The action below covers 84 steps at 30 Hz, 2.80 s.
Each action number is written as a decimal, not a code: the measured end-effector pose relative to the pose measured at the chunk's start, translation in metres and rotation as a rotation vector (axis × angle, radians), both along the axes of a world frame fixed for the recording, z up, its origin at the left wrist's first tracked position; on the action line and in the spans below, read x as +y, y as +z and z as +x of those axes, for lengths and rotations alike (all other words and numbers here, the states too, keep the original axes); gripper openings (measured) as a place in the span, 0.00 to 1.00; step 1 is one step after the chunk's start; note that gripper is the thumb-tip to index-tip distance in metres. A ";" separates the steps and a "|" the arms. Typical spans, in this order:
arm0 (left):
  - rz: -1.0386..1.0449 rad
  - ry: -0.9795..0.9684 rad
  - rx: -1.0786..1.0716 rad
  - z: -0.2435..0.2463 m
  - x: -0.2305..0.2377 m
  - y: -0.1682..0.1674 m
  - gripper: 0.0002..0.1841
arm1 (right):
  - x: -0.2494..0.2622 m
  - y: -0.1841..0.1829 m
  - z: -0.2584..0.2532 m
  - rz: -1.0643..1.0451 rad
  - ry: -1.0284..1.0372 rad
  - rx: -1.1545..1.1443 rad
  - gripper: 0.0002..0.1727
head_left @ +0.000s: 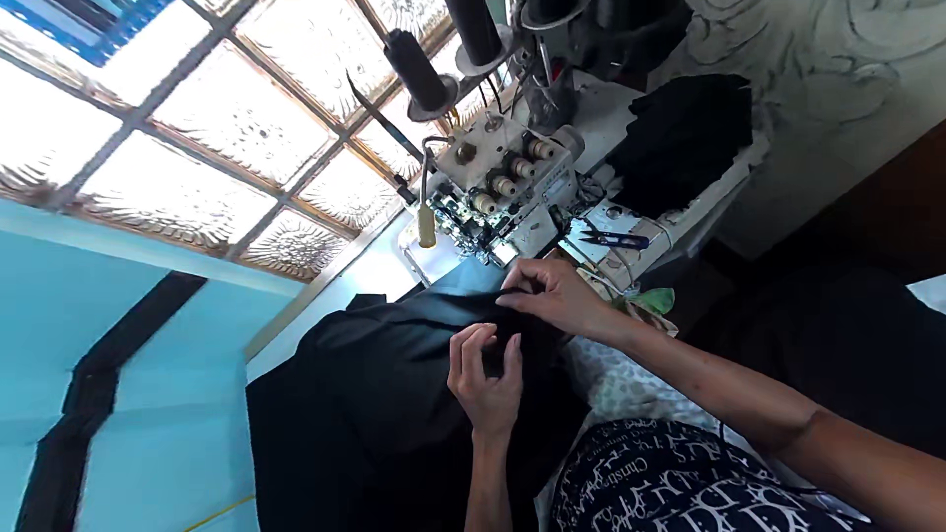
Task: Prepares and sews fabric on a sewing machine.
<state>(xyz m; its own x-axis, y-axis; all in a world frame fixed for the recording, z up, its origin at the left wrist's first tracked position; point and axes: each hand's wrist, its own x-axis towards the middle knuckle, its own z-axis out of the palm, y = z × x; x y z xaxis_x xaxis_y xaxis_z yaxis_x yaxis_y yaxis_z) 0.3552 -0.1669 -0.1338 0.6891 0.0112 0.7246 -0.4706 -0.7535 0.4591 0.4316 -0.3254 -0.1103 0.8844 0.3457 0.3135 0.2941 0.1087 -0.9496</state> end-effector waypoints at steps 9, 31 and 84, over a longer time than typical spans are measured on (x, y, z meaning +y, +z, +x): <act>-0.087 0.245 0.015 -0.003 -0.006 -0.001 0.11 | 0.020 0.020 -0.022 -0.070 0.192 -0.173 0.11; -0.185 -0.025 0.283 -0.029 0.021 0.017 0.18 | -0.003 0.005 -0.020 0.108 0.145 0.200 0.14; -0.734 0.056 0.172 -0.053 0.049 -0.014 0.11 | 0.025 0.002 -0.047 -0.366 0.081 -0.462 0.19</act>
